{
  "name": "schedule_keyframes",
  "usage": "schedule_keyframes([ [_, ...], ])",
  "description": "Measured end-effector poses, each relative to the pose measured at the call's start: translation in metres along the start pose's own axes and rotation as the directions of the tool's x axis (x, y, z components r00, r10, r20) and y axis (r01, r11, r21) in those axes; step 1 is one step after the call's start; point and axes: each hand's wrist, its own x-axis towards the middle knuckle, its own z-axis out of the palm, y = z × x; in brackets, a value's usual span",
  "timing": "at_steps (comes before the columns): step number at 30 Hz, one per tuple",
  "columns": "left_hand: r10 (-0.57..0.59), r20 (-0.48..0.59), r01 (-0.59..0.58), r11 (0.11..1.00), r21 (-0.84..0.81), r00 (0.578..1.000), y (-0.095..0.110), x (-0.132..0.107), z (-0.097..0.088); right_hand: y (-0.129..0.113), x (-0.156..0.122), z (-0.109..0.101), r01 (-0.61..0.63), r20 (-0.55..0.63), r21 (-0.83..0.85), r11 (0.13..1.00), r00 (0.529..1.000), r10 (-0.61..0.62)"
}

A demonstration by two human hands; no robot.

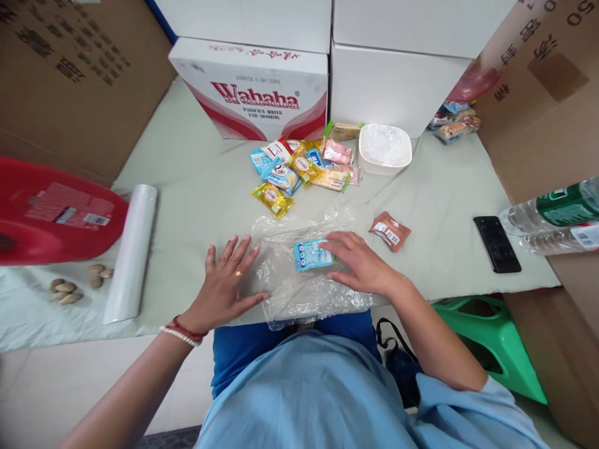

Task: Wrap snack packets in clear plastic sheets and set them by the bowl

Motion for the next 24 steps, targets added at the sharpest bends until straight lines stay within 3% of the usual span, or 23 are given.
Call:
schedule_keyframes([
  [3, 0.131, -0.047, -0.134, 0.989, -0.070, 0.990, 0.020, -0.015, -0.007, -0.008, -0.045, 0.002, 0.001, -0.077, 0.051, 0.999, 0.997, 0.003],
  [6, 0.293, 0.058, -0.279, 0.944, -0.176, 0.954, 0.029, -0.028, -0.005, -0.010, -0.086, 0.022, -0.017, -0.057, 0.027, 0.999, 0.998, 0.019],
  [10, 0.249, 0.105, -0.231, 0.960, -0.156, 0.963, 0.021, -0.036, 0.003, -0.006, -0.113, 0.050, -0.073, -0.079, -0.051, 0.996, 0.994, 0.069],
  [13, 0.192, 0.086, -0.182, 0.977, -0.110, 0.978, 0.019, -0.034, 0.007, -0.005, -0.110, 0.052, -0.062, -0.148, -0.018, 0.998, 0.987, 0.058],
  [16, 0.172, -0.004, -0.172, 0.981, -0.086, 0.985, 0.031, -0.029, 0.009, -0.006, -0.097, 0.039, -0.043, -0.133, 0.037, 0.998, 0.990, 0.047],
  [21, 0.217, -0.221, -0.228, 0.973, -0.029, 0.951, 0.059, -0.027, 0.012, -0.009, -0.077, 0.007, -0.013, -0.084, 0.079, 0.997, 0.996, 0.019],
  [24, 0.234, -0.252, -0.236, 0.972, 0.022, 0.939, 0.068, -0.024, 0.014, -0.010, -0.063, -0.008, 0.011, -0.062, 0.089, 0.996, 0.998, -0.005],
])
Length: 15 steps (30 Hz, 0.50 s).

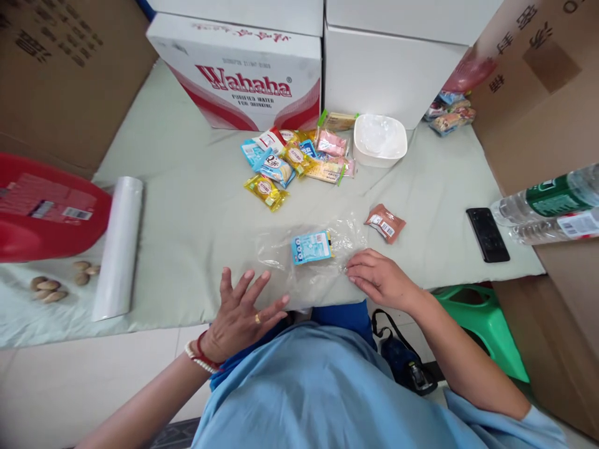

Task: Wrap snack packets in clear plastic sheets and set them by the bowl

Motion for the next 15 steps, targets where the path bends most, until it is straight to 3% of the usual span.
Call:
schedule_keyframes([
  [9, 0.076, 0.112, -0.088, 0.990, 0.112, 0.991, -0.006, 0.037, 0.001, 0.010, 0.045, -0.025, 0.008, 0.121, 0.068, 0.998, 0.993, -0.016],
  [15, 0.121, 0.134, -0.122, 0.993, -0.001, 0.984, -0.011, 0.046, 0.001, 0.024, 0.063, -0.034, -0.077, 0.113, 0.133, 0.988, 0.992, 0.062],
])
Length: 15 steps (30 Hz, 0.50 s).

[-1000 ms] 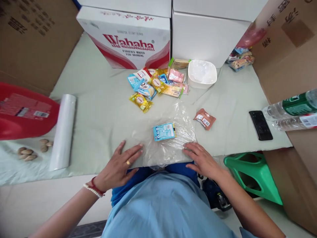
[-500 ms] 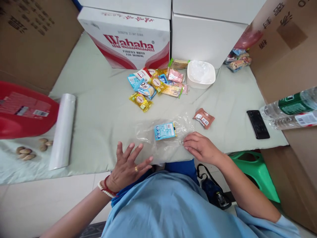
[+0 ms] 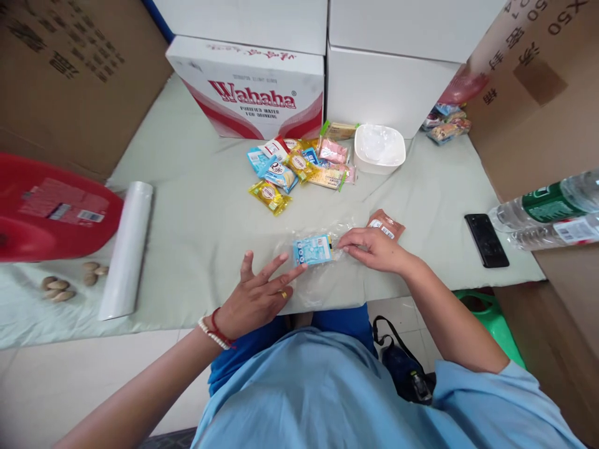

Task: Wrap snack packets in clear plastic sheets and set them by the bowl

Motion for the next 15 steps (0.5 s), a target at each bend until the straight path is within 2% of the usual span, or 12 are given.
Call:
schedule_keyframes([
  [3, -0.068, -0.007, 0.066, 0.992, -0.112, 0.998, -0.004, -0.002, -0.002, 0.006, 0.009, 0.000, -0.098, -0.025, 0.056, 0.994, 0.995, 0.100],
  [6, -0.261, 0.019, 0.258, 0.941, -0.220, 0.965, -0.014, -0.009, 0.002, 0.013, 0.020, 0.003, -0.207, -0.026, 0.134, 0.969, 0.977, 0.212],
  [8, -0.468, 0.053, 0.464, 0.843, -0.271, 0.882, -0.021, -0.017, 0.007, 0.018, 0.027, 0.006, -0.268, -0.019, 0.183, 0.946, 0.961, 0.276],
  [10, -0.654, 0.060, 0.638, 0.708, -0.302, 0.754, -0.025, -0.027, 0.013, 0.023, 0.034, 0.008, -0.317, -0.031, 0.214, 0.924, 0.943, 0.331],
  [11, -0.714, 0.032, 0.687, 0.660, -0.303, 0.700, -0.025, -0.032, 0.014, 0.025, 0.037, 0.009, -0.336, -0.043, 0.223, 0.915, 0.935, 0.353],
  [12, -0.747, -0.016, 0.712, 0.640, -0.289, 0.665, -0.023, -0.038, 0.014, 0.027, 0.039, 0.010, -0.350, -0.055, 0.231, 0.908, 0.927, 0.371],
  [13, -0.752, -0.078, 0.716, 0.649, -0.256, 0.654, -0.018, -0.043, 0.014, 0.028, 0.041, 0.011, -0.361, -0.065, 0.237, 0.902, 0.921, 0.385],
  [14, -0.728, -0.141, 0.699, 0.684, -0.209, 0.671, -0.011, -0.047, 0.012, 0.029, 0.043, 0.013, -0.369, -0.070, 0.242, 0.897, 0.916, 0.395],
  [15, -0.673, -0.196, 0.655, 0.740, -0.154, 0.713, -0.003, -0.050, 0.010, 0.030, 0.045, 0.014, -0.375, -0.073, 0.248, 0.893, 0.912, 0.403],
])
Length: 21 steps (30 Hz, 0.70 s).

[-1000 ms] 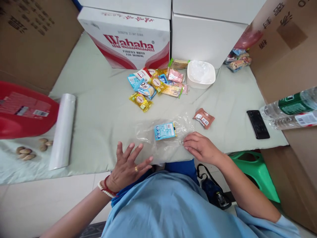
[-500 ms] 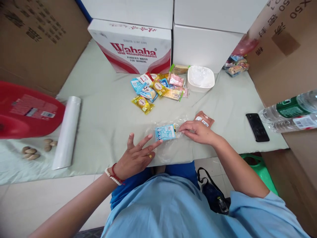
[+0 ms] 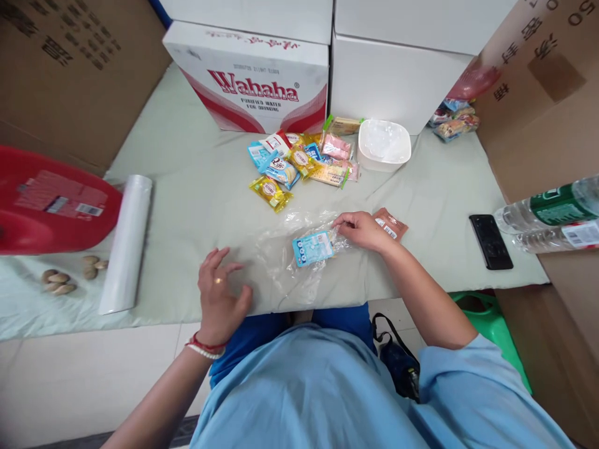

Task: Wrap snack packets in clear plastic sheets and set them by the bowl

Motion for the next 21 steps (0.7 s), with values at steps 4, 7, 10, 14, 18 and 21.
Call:
schedule_keyframes([
  [4, 0.444, 0.022, -0.444, 0.894, 0.051, 0.896, 0.032, -0.019, 0.001, -0.002, 0.005, 0.006, 0.001, 0.009, 0.019, 1.000, 1.000, -0.002],
  [7, 0.550, 0.120, -0.557, 0.830, 0.035, 0.826, 0.051, -0.011, 0.014, -0.002, 0.006, 0.008, 0.009, 0.024, 0.027, 1.000, 1.000, -0.009],
  [10, 0.433, 0.144, -0.439, 0.898, 0.007, 0.890, 0.052, 0.010, 0.022, -0.002, 0.007, 0.003, -0.021, 0.029, 0.029, 0.999, 0.999, 0.020],
  [14, 0.128, 0.179, -0.104, 0.985, -0.141, 0.976, 0.030, 0.028, 0.021, -0.003, 0.009, -0.007, -0.079, 0.041, 0.031, 0.996, 0.996, 0.077],
  [18, -0.164, 0.261, 0.240, 0.925, -0.294, 0.951, 0.009, 0.030, 0.022, -0.003, 0.015, -0.010, -0.083, 0.058, 0.057, 0.995, 0.995, 0.080],
  [21, -0.247, 0.248, 0.316, 0.901, -0.297, 0.937, 0.007, 0.029, 0.027, 0.003, 0.021, -0.008, -0.094, 0.045, 0.065, 0.993, 0.995, 0.092],
])
